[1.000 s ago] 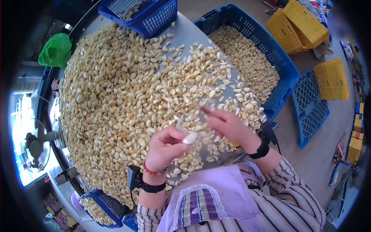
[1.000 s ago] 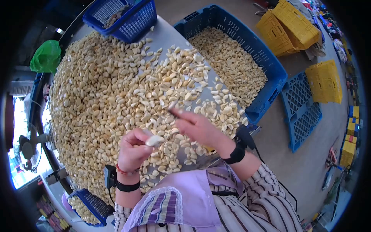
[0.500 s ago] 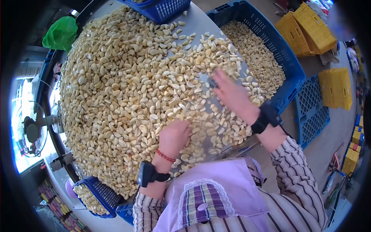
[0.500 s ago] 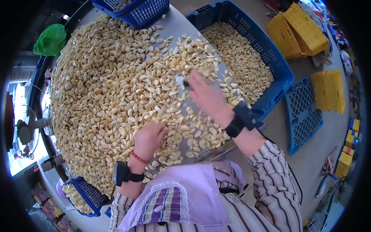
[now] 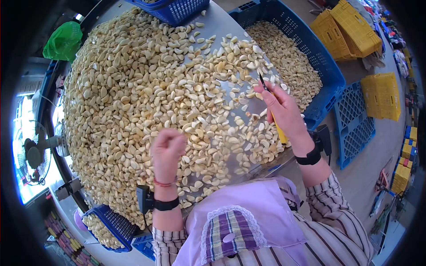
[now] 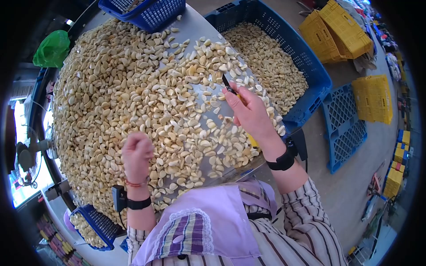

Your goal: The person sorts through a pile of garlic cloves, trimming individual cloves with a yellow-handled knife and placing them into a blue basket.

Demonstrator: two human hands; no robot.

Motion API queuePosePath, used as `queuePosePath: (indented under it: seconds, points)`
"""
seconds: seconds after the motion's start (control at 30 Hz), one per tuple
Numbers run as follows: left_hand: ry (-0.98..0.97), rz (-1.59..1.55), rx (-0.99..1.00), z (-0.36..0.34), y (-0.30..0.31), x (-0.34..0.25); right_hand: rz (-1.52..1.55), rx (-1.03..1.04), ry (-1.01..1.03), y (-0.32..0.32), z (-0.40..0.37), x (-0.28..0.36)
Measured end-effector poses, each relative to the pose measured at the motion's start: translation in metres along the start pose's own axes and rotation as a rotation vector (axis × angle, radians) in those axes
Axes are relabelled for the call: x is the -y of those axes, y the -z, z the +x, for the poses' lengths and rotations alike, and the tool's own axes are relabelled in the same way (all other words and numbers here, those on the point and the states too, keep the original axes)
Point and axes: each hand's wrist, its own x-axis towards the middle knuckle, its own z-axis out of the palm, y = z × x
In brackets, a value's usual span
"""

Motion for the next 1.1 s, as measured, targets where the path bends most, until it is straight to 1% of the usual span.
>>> queuePosePath:
  seconds: [0.07,0.13,0.17,0.23,0.27,0.33,0.37,0.4,0.47,0.5,0.53,0.6,0.63,0.67,0.73,0.77,0.8,0.87,0.9,0.93,1.0,1.03,1.07,1.1]
  points:
    - [-0.231,0.444,0.16,0.009,-0.052,-0.013,0.035,0.017,-0.017,0.003,0.0,-0.003]
    - [-0.459,0.984,0.197,0.021,-0.084,0.0,0.102,0.039,-0.043,0.005,-0.002,-0.002]
    - [-0.464,0.981,0.199,0.024,-0.091,0.013,0.099,0.034,-0.04,0.006,-0.004,-0.001]
    - [-0.394,1.196,0.355,0.028,-0.104,0.035,0.133,0.015,-0.041,0.011,-0.009,0.001]
    - [-0.4,1.192,0.365,0.029,-0.104,0.036,0.132,0.004,-0.042,0.015,-0.011,0.002]
    - [-0.389,1.08,0.247,0.029,-0.089,0.037,0.098,0.001,-0.019,0.021,-0.015,0.004]
    - [-0.341,1.103,0.156,0.031,-0.079,0.035,0.106,0.014,-0.028,0.024,-0.016,0.004]
    - [-0.335,1.108,0.157,0.031,-0.07,0.026,0.111,0.017,-0.031,0.021,-0.016,0.003]
    - [-0.148,0.85,-0.011,0.027,-0.055,0.004,-0.142,0.041,-0.028,0.015,-0.021,-0.002]
    - [-0.215,0.846,0.03,0.023,-0.05,-0.002,-0.167,0.092,0.008,0.008,-0.024,-0.006]
    - [-0.212,0.844,0.026,0.02,-0.052,-0.001,-0.17,0.096,0.007,0.004,-0.024,-0.011]
    - [-0.621,0.98,0.38,0.015,-0.064,0.002,-0.279,0.186,0.123,-0.004,-0.02,-0.021]
    - [-0.59,1.108,0.458,0.011,-0.073,0.01,-0.213,0.166,0.119,-0.008,-0.018,-0.022]
    - [-0.588,1.108,0.451,0.011,-0.077,0.024,-0.215,0.171,0.121,-0.011,-0.017,-0.018]
    - [-0.501,1.074,0.381,0.014,-0.085,0.043,-0.006,0.11,-0.028,-0.011,-0.019,-0.002]
    - [-0.514,0.994,0.411,0.017,-0.08,0.049,0.001,0.093,-0.031,-0.009,-0.02,0.002]
    - [-0.511,0.992,0.41,0.019,-0.072,0.042,0.0,0.095,-0.034,-0.006,-0.021,0.001]
    - [0.203,0.118,0.328,0.018,-0.047,0.021,-0.017,0.106,-0.036,-0.002,-0.021,-0.002]
    - [0.195,-0.047,0.255,0.014,-0.028,0.014,-0.01,0.12,-0.039,-0.004,-0.022,-0.006]
    - [0.185,-0.21,0.18,0.008,-0.008,0.007,-0.125,0.157,0.061,-0.006,-0.024,-0.01]
    - [-0.009,-0.453,0.139,-0.005,0.021,-0.008,-0.351,0.223,0.269,-0.014,-0.025,-0.02]
    - [-0.055,-0.578,0.098,-0.012,0.033,-0.012,-0.585,0.286,0.514,-0.022,-0.022,-0.028]
    - [-0.103,-0.702,0.054,-0.017,0.047,-0.015,-0.65,0.354,0.553,-0.034,-0.025,-0.03]
    - [-0.21,-0.784,0.15,-0.02,0.07,-0.004,-0.711,0.424,0.594,-0.053,-0.032,-0.027]
